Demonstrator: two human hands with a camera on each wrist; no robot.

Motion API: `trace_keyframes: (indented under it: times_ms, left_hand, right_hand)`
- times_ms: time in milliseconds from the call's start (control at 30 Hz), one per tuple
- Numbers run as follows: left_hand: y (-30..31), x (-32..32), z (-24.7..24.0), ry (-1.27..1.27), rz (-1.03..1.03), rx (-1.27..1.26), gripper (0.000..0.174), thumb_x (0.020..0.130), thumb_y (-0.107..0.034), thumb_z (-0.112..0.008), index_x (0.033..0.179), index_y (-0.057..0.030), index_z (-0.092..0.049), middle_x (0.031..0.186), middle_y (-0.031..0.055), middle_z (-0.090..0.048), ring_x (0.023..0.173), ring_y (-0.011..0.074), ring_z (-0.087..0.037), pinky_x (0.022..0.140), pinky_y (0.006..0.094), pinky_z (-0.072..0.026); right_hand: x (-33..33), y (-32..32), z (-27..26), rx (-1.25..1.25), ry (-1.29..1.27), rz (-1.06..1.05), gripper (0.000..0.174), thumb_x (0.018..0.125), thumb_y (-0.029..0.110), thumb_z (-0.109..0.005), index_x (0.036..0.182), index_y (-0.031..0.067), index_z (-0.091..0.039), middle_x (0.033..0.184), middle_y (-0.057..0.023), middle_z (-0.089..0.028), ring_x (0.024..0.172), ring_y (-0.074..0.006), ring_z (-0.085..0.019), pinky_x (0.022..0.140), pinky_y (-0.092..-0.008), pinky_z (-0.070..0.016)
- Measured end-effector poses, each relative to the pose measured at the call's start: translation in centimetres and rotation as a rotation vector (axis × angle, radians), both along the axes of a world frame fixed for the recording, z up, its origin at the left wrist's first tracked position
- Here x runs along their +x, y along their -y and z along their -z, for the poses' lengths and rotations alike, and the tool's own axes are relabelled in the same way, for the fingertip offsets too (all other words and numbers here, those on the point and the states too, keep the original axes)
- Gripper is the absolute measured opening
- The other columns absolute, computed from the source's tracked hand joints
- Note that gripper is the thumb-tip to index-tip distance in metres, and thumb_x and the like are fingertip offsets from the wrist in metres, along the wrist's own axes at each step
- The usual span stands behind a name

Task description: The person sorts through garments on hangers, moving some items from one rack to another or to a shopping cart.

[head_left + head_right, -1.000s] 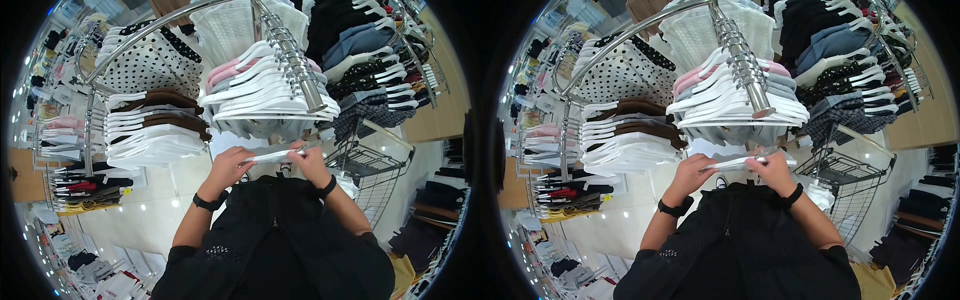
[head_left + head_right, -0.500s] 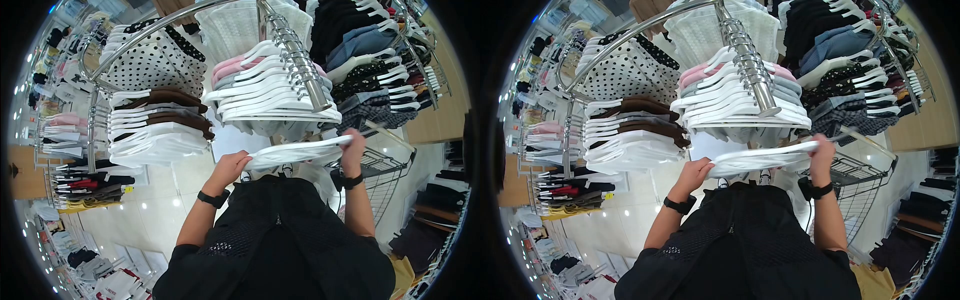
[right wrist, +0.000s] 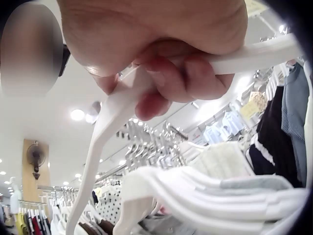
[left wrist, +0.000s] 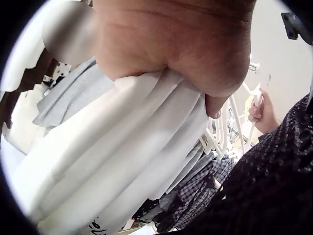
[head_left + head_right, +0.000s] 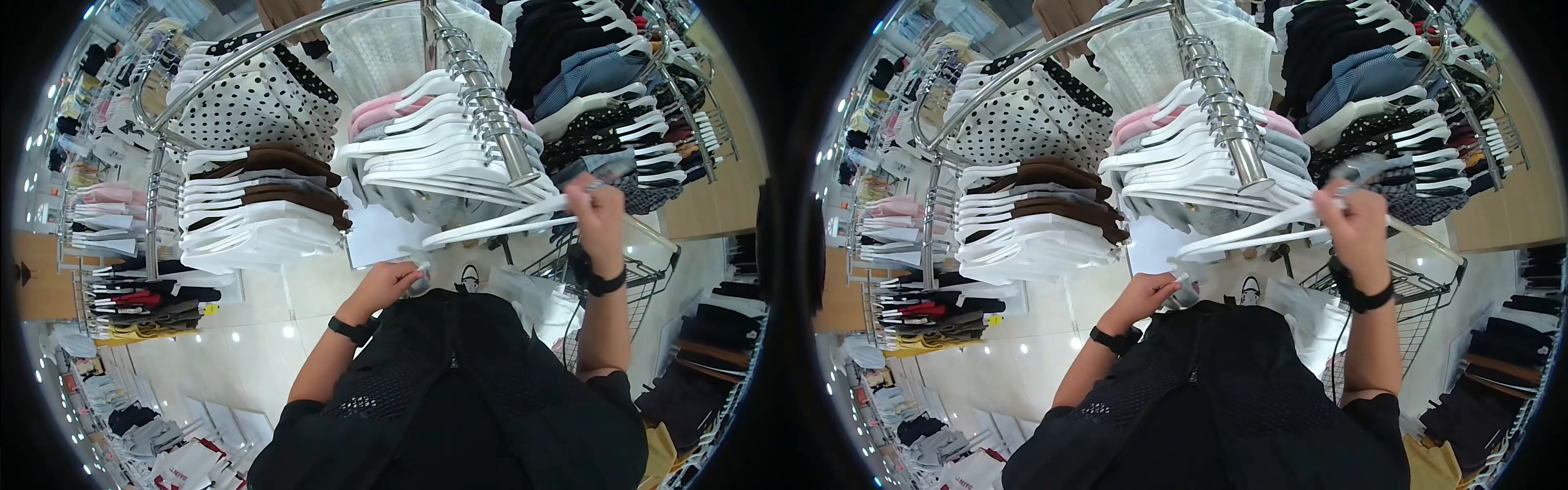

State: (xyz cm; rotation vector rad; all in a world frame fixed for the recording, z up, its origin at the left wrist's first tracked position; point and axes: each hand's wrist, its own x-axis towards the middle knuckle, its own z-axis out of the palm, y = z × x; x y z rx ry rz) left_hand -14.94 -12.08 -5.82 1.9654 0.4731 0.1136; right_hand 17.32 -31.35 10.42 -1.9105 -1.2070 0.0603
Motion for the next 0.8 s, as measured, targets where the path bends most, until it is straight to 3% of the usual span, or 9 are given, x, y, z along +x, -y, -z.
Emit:
trace_keyframes:
  times_ms: [67,267,333,367,467,533,633,700,800]
  left_hand:
    - [-0.1,0.1,0.1,0.011,0.025,0.005,0.029,0.102,-0.025,-0.066,0.088,-0.0002,-0.067,0.064,0.0141,-0.055,0.056,0.0252,-0.048,0.057,0.0371,-0.0424]
    - [-0.2,-0.1,0.2,0.024,0.039,0.023,0.029,0.102,-0.025,-0.065,0.086,-0.0009,-0.066,0.061,0.0133,-0.053,0.054,0.0255,-0.046,0.056,0.0371,-0.0415]
    - [-0.4,-0.2,-0.1,0.021,0.019,0.017,0.028,0.101,-0.025,-0.065,0.087,-0.0015,-0.067,0.061,0.0132,-0.053,0.054,0.0253,-0.047,0.056,0.0369,-0.0420]
    - [-0.5,-0.4,-0.4,0.031,0.013,0.040,0.026,0.101,-0.024,-0.066,0.088,-0.0020,-0.068,0.062,0.0128,-0.054,0.054,0.0247,-0.049,0.056,0.0364,-0.0427]
    - [-1.0,-0.8,-1.8,0.056,-0.004,0.068,0.022,0.099,-0.023,-0.068,0.091,-0.0027,-0.070,0.064,0.0124,-0.057,0.056,0.0236,-0.052,0.057,0.0355,-0.0442]
    - [-1.4,-1.0,-3.0,0.071,-0.017,0.069,0.020,0.098,-0.021,-0.069,0.092,-0.0030,-0.071,0.065,0.0123,-0.059,0.056,0.0233,-0.054,0.058,0.0351,-0.0449]
    - [-2.0,-0.8,-4.7,0.039,0.013,0.056,0.016,0.096,-0.018,-0.071,0.095,-0.0029,-0.073,0.070,0.0130,-0.063,0.060,0.0224,-0.058,0.060,0.0337,-0.0473]
    - [-2.1,-0.2,-5.6,0.045,0.030,0.045,0.016,0.096,-0.018,-0.071,0.095,-0.0030,-0.073,0.071,0.0127,-0.064,0.061,0.0228,-0.059,0.061,0.0334,-0.0477]
    - [-1.8,1.0,-7.3,0.051,0.062,0.042,0.016,0.095,-0.019,-0.072,0.096,-0.0030,-0.074,0.075,0.0119,-0.068,0.064,0.0241,-0.062,0.064,0.0326,-0.0486]
  right_hand:
    - [-1.6,-2.4,1.3,0.035,-0.136,-0.045,0.024,0.092,0.018,-0.073,0.083,-0.0035,-0.070,0.061,-0.0080,-0.058,0.051,-0.0138,-0.049,0.050,-0.0319,-0.0369]
    - [-3.6,-6.2,2.3,-0.079,-0.052,-0.134,0.023,0.090,0.023,-0.076,0.090,-0.0002,-0.074,0.069,-0.0120,-0.065,0.053,-0.0211,-0.055,0.052,-0.0327,-0.0405]
    - [-3.6,-6.6,4.0,-0.102,-0.068,-0.067,0.025,0.089,0.027,-0.077,0.090,0.0016,-0.075,0.077,-0.0135,-0.066,0.065,-0.0234,-0.061,0.060,-0.0347,-0.0455]
    - [-3.4,-6.6,5.0,0.075,-0.006,-0.097,0.021,0.086,0.020,-0.080,0.094,0.0021,-0.074,0.085,-0.0132,-0.066,0.078,-0.0283,-0.063,0.071,-0.0377,-0.0493]
    - [-3.8,-5.3,6.5,0.296,0.305,0.152,0.024,0.082,0.009,-0.082,0.100,0.0012,-0.069,0.098,-0.0138,-0.066,0.085,-0.0326,-0.063,0.079,-0.0406,-0.0507]
    - [-4.3,-2.4,9.5,0.345,0.309,0.120,0.031,0.079,0.002,-0.081,0.105,0.0002,-0.065,0.106,-0.0145,-0.065,0.091,-0.0347,-0.063,0.083,-0.0416,-0.0517]
    - [-6.1,-0.2,13.1,0.184,0.107,-0.175,0.029,0.082,0.005,-0.079,0.108,0.0015,-0.066,0.114,-0.0160,-0.064,0.102,-0.0355,-0.063,0.089,-0.0420,-0.0524]
    - [-8.8,-1.2,13.7,-0.251,-0.337,-0.393,0.033,0.084,0.009,-0.078,0.115,0.0049,-0.066,0.123,-0.0167,-0.062,0.112,-0.0381,-0.061,0.096,-0.0432,-0.0523]
    - [-10.6,-2.6,17.2,-0.255,-0.166,-0.513,0.037,0.087,0.013,-0.077,0.122,0.0077,-0.065,0.134,-0.0173,-0.056,0.119,-0.0400,-0.059,0.102,-0.0437,-0.0506]
